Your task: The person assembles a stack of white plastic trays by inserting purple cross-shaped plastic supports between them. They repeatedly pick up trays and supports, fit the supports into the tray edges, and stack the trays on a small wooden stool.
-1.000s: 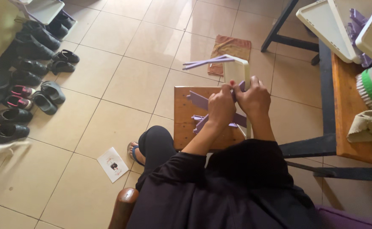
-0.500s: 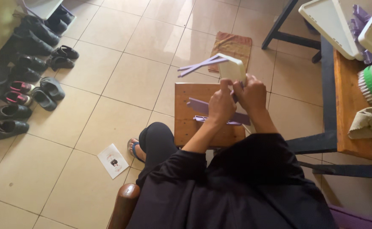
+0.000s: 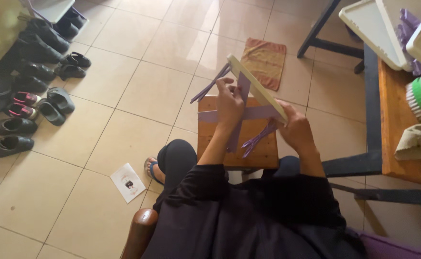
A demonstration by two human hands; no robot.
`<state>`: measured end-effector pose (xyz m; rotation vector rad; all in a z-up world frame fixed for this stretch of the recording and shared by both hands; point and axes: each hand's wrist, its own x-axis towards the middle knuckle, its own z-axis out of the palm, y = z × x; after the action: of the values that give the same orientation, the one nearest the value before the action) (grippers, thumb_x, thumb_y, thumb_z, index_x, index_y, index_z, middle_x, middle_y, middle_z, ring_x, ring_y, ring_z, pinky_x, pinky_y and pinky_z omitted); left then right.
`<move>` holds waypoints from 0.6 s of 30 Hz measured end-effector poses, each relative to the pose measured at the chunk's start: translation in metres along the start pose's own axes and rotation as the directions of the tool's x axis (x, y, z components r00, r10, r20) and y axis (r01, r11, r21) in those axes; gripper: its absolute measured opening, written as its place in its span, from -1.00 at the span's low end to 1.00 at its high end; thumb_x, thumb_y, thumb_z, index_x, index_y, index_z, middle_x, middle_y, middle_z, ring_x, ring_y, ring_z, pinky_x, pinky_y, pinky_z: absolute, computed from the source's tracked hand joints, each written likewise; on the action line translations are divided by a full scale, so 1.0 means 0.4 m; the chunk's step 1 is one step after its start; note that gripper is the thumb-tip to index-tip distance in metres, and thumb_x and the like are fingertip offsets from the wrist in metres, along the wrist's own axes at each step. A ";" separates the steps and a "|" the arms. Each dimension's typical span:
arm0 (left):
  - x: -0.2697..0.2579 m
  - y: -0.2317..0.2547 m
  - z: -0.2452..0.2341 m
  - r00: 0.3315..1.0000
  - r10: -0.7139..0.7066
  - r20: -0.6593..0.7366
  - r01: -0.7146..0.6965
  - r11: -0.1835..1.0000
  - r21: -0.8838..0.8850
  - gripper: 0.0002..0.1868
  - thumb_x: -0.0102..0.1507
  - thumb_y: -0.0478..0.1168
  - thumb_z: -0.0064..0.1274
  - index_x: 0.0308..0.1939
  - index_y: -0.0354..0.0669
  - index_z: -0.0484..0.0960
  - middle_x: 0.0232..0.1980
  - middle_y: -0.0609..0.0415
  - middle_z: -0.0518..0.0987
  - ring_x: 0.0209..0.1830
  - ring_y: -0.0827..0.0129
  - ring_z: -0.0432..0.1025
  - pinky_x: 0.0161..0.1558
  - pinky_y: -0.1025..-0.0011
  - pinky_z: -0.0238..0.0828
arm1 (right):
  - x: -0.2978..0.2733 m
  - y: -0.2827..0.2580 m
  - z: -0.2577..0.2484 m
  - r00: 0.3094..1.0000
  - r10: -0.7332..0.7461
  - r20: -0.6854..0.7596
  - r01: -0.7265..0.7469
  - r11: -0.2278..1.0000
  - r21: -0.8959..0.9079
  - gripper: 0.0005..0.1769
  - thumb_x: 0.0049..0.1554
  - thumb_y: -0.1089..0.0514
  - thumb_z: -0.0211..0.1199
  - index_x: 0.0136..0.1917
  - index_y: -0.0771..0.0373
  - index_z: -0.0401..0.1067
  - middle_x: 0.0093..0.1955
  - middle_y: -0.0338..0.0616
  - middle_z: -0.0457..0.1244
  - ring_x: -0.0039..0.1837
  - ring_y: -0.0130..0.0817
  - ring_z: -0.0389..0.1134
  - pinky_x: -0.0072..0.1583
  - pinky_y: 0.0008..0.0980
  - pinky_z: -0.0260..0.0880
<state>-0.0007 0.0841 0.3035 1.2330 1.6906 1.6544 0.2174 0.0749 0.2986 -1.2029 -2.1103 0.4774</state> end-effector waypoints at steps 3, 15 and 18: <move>0.009 0.017 -0.013 0.994 0.013 0.106 -0.024 0.994 0.103 -0.68 0.37 -0.28 0.00 0.16 -0.23 0.31 -0.17 -0.20 0.68 -0.21 -0.08 0.63 -0.20 0.14 0.54 | 0.011 0.056 0.023 0.994 -0.035 -0.099 0.022 0.992 -0.126 -0.59 0.23 0.18 0.30 0.35 0.19 0.45 0.01 0.16 0.39 0.06 0.10 0.46 0.10 -0.04 0.46; 0.106 -0.218 -0.319 0.978 -0.208 -0.012 0.188 0.908 -0.374 -0.45 0.45 0.09 -0.17 0.36 -0.22 0.35 0.30 -0.13 0.57 0.35 0.09 0.43 0.34 0.18 0.30 | 0.182 0.386 -0.079 0.913 0.345 0.216 -0.403 0.839 0.365 -0.72 0.27 0.17 0.29 0.23 0.27 0.55 0.06 -0.19 0.41 0.06 -0.46 0.36 0.09 -0.48 0.33; 0.075 -0.338 -0.359 0.882 -0.332 0.335 0.464 0.739 -0.489 -0.27 0.40 0.26 -0.34 0.48 -0.13 0.20 0.40 -0.08 0.47 0.36 0.06 0.38 0.28 0.11 0.31 | 0.183 0.494 -0.023 0.870 0.333 0.363 -0.489 0.681 0.545 -0.70 0.24 0.18 0.30 0.22 0.32 0.53 0.07 -0.24 0.40 0.06 -0.54 0.34 0.10 -0.55 0.33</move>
<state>-0.1713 0.0506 0.2054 0.6719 1.1018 1.5050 0.3195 0.2388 0.2142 -1.2417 -1.6027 1.4745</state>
